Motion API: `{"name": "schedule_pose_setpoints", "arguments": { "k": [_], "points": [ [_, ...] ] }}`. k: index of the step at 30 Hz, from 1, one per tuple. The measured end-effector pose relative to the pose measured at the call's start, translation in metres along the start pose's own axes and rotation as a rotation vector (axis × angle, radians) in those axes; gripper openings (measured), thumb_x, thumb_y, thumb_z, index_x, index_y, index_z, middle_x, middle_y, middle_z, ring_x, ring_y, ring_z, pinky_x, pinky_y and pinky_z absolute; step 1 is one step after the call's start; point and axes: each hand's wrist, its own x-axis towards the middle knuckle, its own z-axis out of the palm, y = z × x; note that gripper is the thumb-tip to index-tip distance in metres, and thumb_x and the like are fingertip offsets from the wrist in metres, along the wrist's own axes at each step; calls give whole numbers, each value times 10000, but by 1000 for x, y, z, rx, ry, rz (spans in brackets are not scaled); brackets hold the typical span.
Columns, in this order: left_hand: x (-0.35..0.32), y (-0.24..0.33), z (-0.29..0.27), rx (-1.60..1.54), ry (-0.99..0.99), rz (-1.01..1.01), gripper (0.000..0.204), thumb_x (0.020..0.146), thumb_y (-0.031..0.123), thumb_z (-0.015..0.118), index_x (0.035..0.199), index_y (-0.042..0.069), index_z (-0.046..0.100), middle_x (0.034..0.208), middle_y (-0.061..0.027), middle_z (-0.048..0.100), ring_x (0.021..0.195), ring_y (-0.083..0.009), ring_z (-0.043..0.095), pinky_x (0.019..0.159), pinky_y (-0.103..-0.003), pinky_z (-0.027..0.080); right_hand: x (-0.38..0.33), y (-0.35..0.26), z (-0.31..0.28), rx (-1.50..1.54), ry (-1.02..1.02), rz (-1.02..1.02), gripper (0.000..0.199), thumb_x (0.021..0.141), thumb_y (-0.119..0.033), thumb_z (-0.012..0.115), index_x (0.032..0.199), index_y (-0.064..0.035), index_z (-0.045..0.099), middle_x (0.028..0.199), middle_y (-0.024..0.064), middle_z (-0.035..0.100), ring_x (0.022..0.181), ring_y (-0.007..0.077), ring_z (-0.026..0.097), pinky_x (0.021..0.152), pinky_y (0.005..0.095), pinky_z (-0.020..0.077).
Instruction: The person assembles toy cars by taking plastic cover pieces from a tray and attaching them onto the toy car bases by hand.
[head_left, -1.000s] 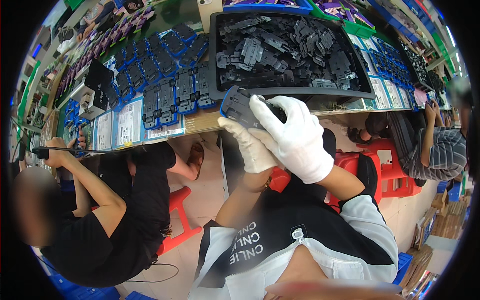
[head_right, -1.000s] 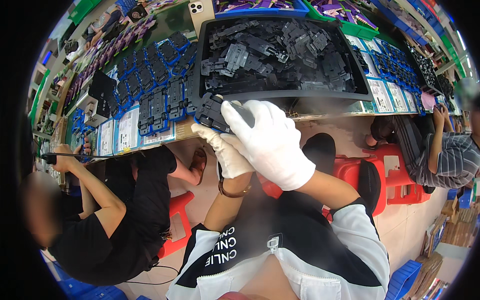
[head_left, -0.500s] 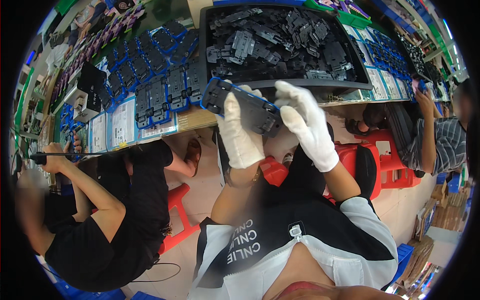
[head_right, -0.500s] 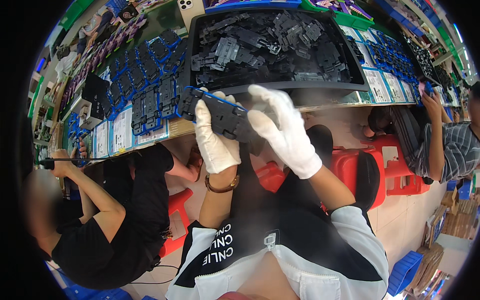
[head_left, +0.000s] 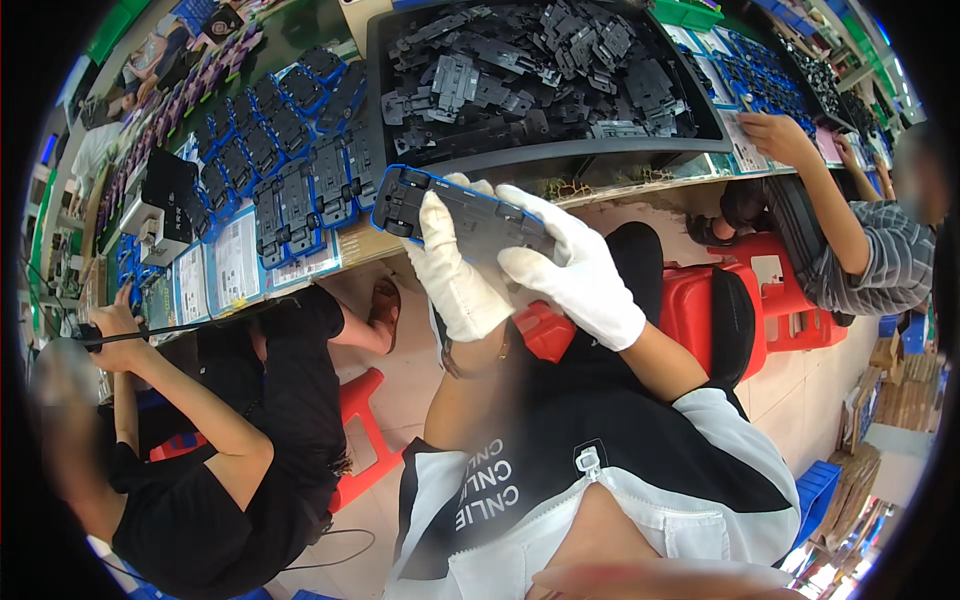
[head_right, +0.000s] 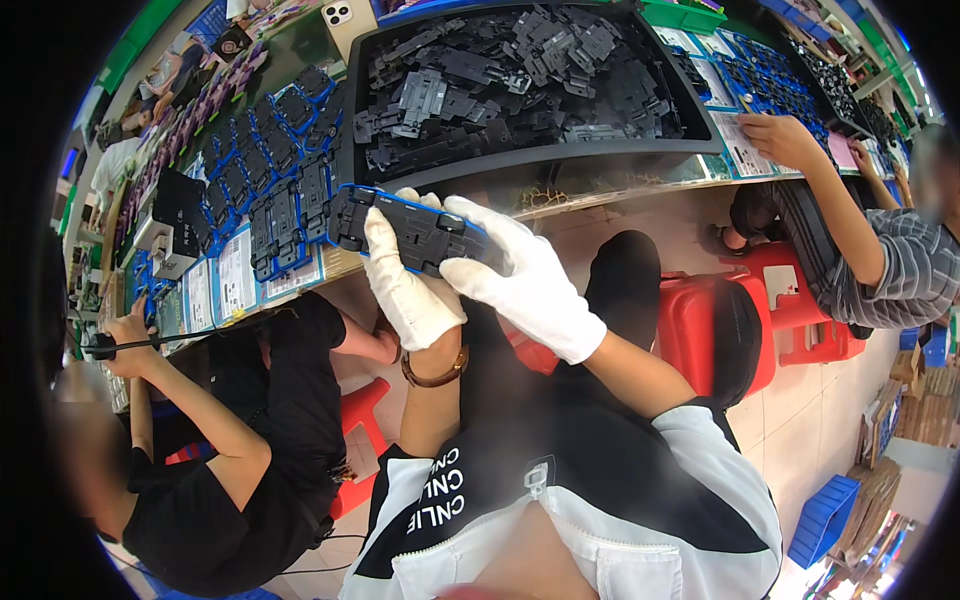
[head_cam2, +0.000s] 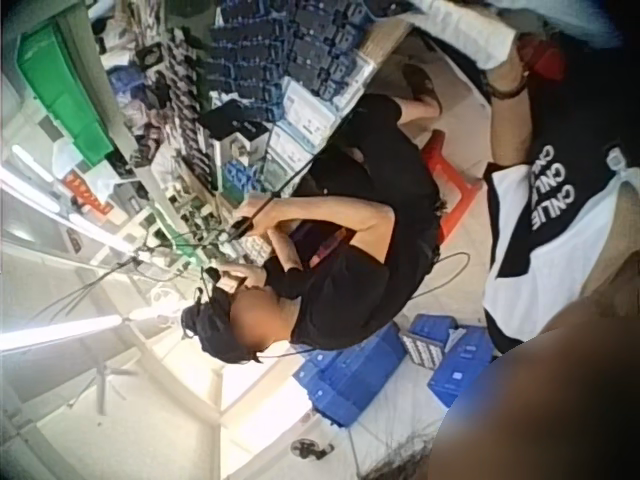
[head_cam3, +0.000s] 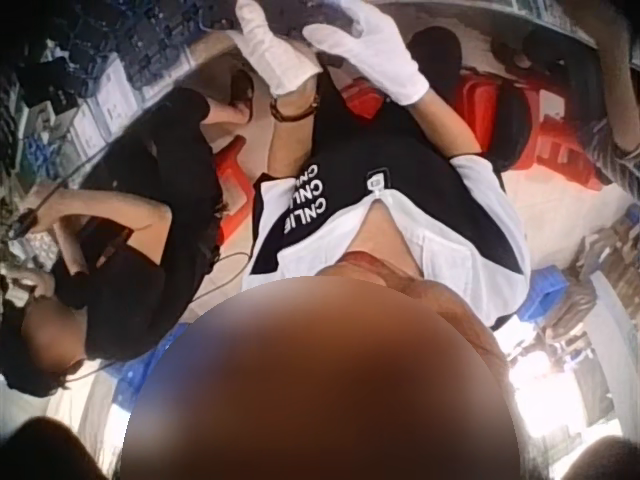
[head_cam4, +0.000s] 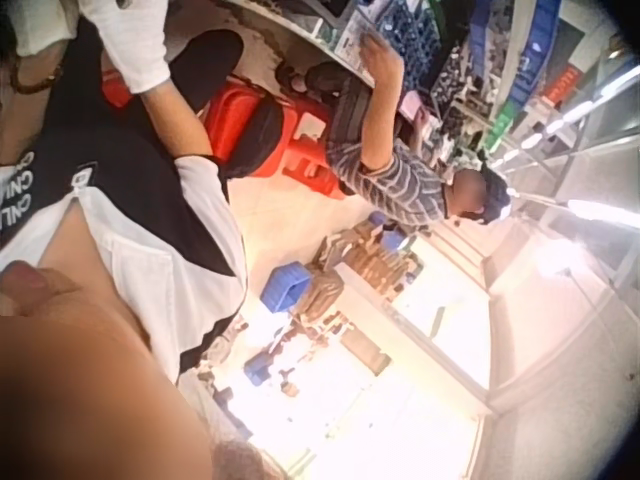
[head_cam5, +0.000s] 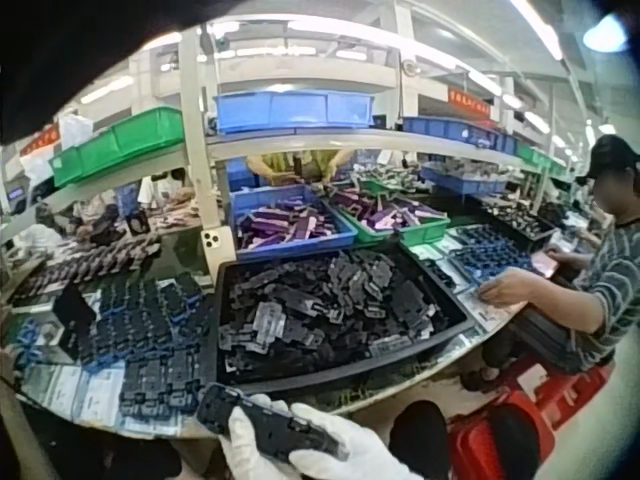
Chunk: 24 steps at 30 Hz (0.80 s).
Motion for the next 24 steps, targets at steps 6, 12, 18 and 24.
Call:
{"name": "schedule_pose_setpoints", "arguments": {
  "k": [6, 12, 18, 24],
  "points": [
    [-5, 0, 2, -17, -55, -14, 381, 984, 334, 577, 1177, 6, 562, 1086, -109, 641, 991, -227, 642, 877, -370, 544, -6, 2, -1, 129, 0, 1, 591, 903, -143, 690, 1424, 2, 451, 1341, 98, 548, 1166, 143, 533, 949, 290, 482],
    [-6, 3, -1, -20, -88, -9, 397, 979, 336, 586, 1207, 13, 548, 1086, -116, 645, 1012, -245, 643, 909, -398, 547, -5, 12, -5, 122, 71, 10, 490, 941, -227, 649, 1371, -23, 535, 1238, 43, 610, 969, 76, 573, 760, 210, 483],
    [-3, 9, -11, -50, -148, -19, 385, 974, 333, 591, 1209, 31, 549, 1099, -116, 645, 999, -255, 648, 895, -395, 538, -6, 21, 8, 117, 92, -53, 481, 946, -207, 636, 1371, -5, 532, 1287, 71, 598, 1082, 117, 569, 888, 249, 474],
    [-4, 5, -29, 327, -92, 28, 372, 993, 235, 575, 1315, 89, 457, 1174, -80, 604, 1044, -174, 600, 920, -319, 499, -6, 30, 18, -64, 144, -125, 465, 969, -201, 608, 1385, -14, 522, 1238, 71, 593, 1101, 140, 552, 971, 284, 426]
  ]
}}
